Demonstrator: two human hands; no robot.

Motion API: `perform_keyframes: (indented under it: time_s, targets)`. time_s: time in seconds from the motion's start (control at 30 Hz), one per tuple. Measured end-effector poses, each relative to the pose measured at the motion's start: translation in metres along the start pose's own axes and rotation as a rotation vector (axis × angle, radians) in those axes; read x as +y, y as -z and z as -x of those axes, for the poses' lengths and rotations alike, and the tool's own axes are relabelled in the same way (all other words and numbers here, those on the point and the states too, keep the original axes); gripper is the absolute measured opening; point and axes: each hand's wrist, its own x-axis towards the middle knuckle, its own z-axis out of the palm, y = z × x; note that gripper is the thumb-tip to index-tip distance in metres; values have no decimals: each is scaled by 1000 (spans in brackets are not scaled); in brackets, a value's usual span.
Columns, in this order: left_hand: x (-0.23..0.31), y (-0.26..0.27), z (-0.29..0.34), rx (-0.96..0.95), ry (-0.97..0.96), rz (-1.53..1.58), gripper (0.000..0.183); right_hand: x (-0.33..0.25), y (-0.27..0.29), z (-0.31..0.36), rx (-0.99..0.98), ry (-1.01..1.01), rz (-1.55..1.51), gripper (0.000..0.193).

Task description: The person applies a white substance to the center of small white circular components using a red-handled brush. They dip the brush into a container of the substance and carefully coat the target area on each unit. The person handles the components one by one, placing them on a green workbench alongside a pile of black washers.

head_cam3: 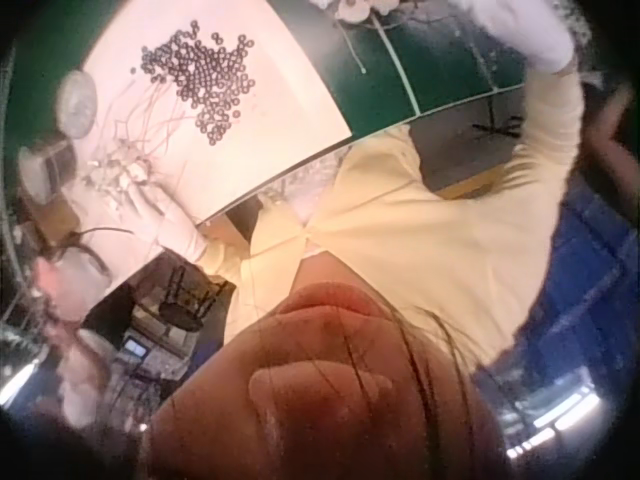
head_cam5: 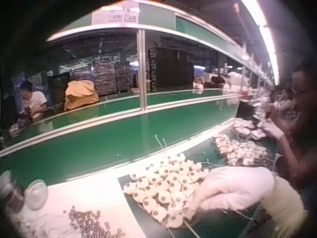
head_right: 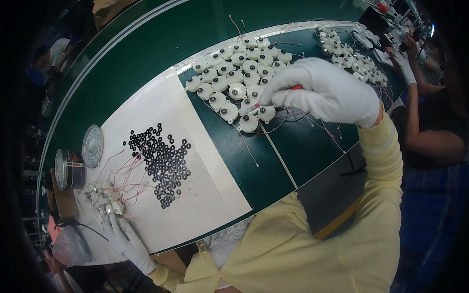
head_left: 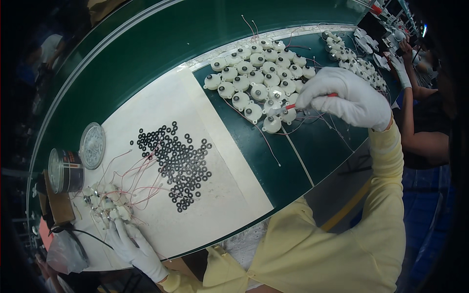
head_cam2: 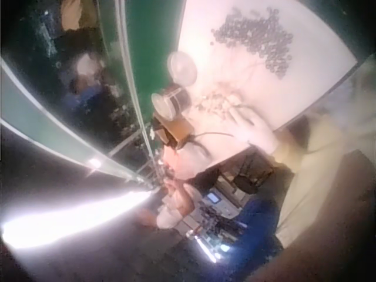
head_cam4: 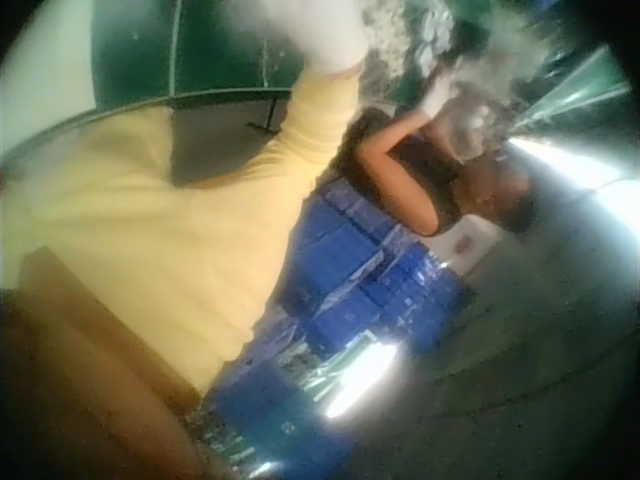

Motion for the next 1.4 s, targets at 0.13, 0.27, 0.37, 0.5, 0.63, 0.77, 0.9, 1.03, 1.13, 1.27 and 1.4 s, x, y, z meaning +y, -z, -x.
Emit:
perform_keyframes:
  time_s: [0.13,0.27,0.37,0.5,0.63,0.77,0.9,1.03,1.13,1.27,1.4]
  targets:
    - [-2,-1,1,4,-4,-3,41,0,-4,15,-25,-44,19,17]
    - [0,1,0,2,-4,9,40,5,-16,31,31,-43,24,19]
    - [1,2,0,-4,7,3,40,13,-27,35,102,14,-17,18]
    - [1,1,-1,-3,6,2,40,19,-33,42,123,40,-44,18]
    - [0,0,0,2,-5,11,40,17,-37,51,145,-25,-72,18]
    - [1,2,-1,-1,-14,26,42,16,-35,61,158,-61,-79,19]
    - [1,1,-1,3,-17,22,42,18,-39,66,222,-84,-136,20]
    - [0,1,-1,5,-19,33,42,17,-42,62,310,-158,-167,22]
    - [1,0,-1,19,-25,30,43,18,-45,51,353,-126,-59,24]
    - [0,1,-1,10,-7,22,42,19,-53,32,343,-73,178,26]
    - [2,1,-2,1,-6,29,42,23,-58,23,276,-18,238,28]
